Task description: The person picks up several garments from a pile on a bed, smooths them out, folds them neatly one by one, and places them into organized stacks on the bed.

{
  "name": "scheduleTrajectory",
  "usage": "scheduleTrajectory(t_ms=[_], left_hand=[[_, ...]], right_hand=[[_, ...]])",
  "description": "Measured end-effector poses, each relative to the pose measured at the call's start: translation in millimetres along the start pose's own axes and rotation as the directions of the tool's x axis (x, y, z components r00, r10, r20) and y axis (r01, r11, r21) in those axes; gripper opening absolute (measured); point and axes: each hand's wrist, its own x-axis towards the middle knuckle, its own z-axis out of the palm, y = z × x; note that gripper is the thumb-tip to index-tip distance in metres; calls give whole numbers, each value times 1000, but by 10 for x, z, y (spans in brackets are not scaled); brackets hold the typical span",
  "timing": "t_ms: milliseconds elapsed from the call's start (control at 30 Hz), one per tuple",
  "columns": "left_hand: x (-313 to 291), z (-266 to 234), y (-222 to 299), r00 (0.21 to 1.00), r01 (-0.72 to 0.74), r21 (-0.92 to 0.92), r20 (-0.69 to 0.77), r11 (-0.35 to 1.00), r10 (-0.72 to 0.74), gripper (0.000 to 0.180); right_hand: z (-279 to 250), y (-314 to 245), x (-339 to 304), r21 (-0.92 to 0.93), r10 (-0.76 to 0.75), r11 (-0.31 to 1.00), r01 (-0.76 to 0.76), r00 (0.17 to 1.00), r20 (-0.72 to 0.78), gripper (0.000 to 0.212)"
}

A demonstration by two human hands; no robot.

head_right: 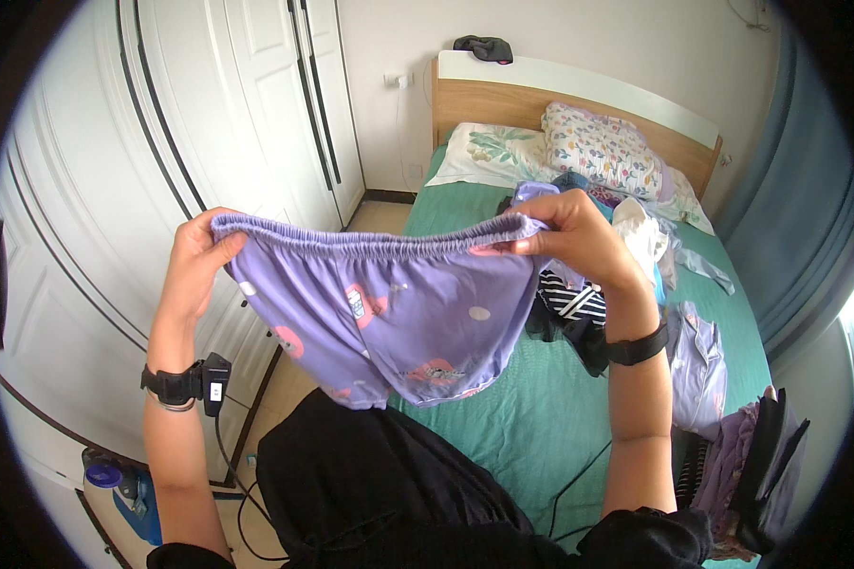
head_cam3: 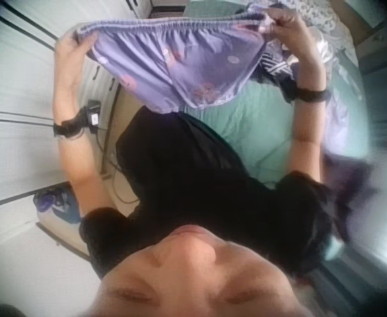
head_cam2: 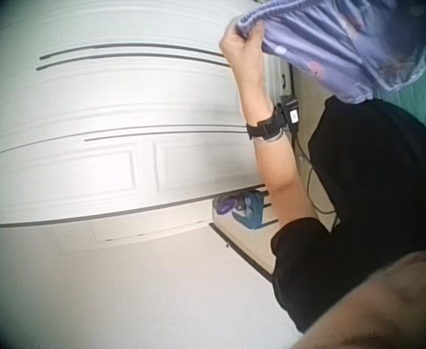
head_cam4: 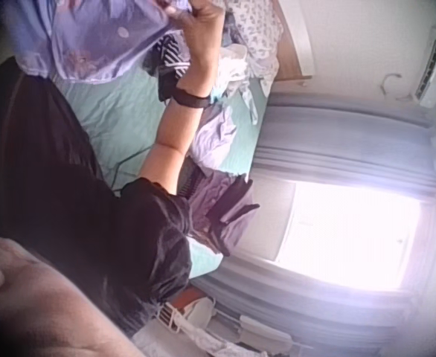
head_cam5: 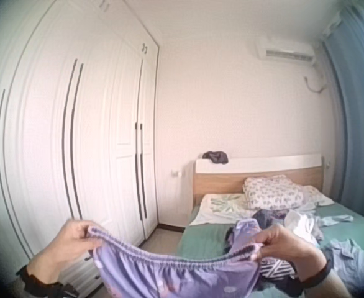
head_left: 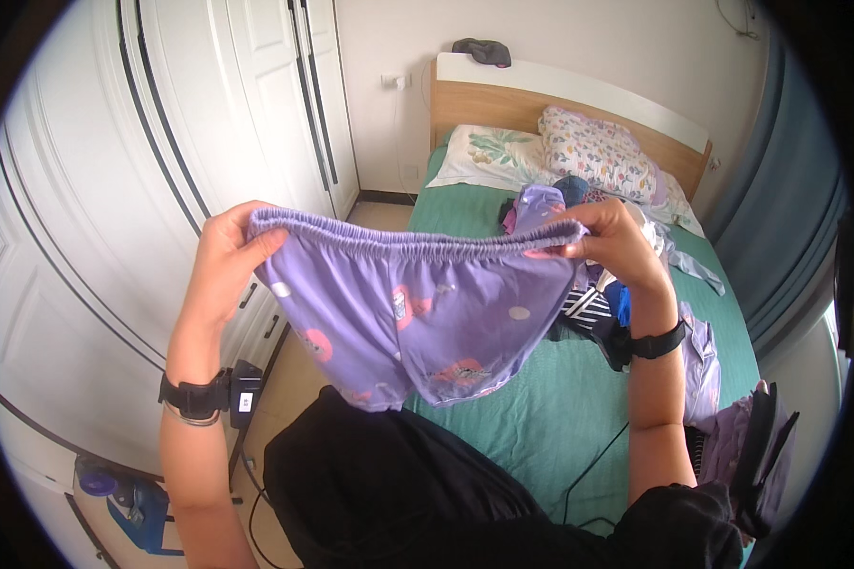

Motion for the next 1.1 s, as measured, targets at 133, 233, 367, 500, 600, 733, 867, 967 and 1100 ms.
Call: scheduleTrajectory(t_ms=[133,233,367,500,600,733,867,967,1100], left_hand=[[-118,56,18,999,13,-198,34,980,-6,11],[-180,-27,42,992,36,-279,123,960,-2,12],[-79,8,-40,967,130,-209,242,969,-77,14],[233,62,-574,953,236,-99,221,967,-210,20],[337,169,-605,950,291,-57,132,955,-282,21],[406,381,-399,992,104,-29,-69,994,-105,20],[183,812,-266,996,78,-258,-22,963,-87,25],[35,1101,-256,978,210,-375,93,903,-189,34],[55,1169,-343,998,58,-336,27,940,-52,33]], right_hand=[[-141,218,-133,250,-61,967,42,996,66,41],[-9,300,-98,521,-176,836,172,983,-43,42],[-167,789,62,730,-108,684,10,990,88,23],[104,906,408,642,440,691,-332,898,-9,21],[257,802,600,708,464,634,-312,885,-25,31],[376,518,700,672,372,725,-151,907,-197,34],[947,234,515,693,189,718,-63,976,-107,35],[1436,79,326,480,144,867,-138,989,24,48],[1538,125,298,425,-150,896,130,989,14,49]])
